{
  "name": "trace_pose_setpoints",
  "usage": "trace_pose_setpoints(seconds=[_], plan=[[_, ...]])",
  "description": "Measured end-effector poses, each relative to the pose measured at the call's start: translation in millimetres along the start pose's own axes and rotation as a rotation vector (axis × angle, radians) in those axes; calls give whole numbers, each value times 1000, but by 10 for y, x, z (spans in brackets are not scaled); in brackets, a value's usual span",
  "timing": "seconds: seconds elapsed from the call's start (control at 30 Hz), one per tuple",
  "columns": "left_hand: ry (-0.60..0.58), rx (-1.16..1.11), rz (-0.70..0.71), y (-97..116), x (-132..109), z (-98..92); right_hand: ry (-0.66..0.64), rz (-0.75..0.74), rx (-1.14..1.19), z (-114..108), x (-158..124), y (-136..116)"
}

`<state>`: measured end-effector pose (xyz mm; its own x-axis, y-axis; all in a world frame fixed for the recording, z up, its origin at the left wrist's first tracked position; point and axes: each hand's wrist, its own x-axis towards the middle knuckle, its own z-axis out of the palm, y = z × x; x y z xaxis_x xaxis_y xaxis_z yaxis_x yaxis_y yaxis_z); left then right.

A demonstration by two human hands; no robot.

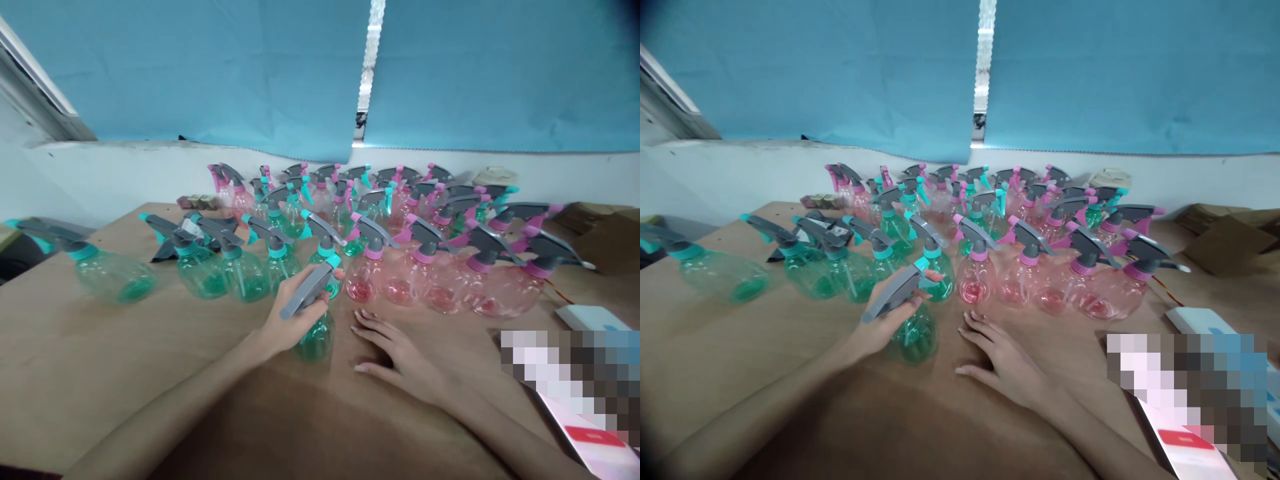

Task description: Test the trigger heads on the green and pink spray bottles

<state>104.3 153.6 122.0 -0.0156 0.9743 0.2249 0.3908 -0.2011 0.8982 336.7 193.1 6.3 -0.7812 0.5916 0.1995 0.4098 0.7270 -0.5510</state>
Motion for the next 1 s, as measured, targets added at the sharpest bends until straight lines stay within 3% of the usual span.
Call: trace_pose_setpoints(seconds=[0.5, 1.0], plan=[[-47, -33, 54, -22, -9, -38, 16, -24, 11, 12, -9, 22], [-1, 29, 75, 21, 1, -42, 8, -6, 35, -2, -1, 10]])
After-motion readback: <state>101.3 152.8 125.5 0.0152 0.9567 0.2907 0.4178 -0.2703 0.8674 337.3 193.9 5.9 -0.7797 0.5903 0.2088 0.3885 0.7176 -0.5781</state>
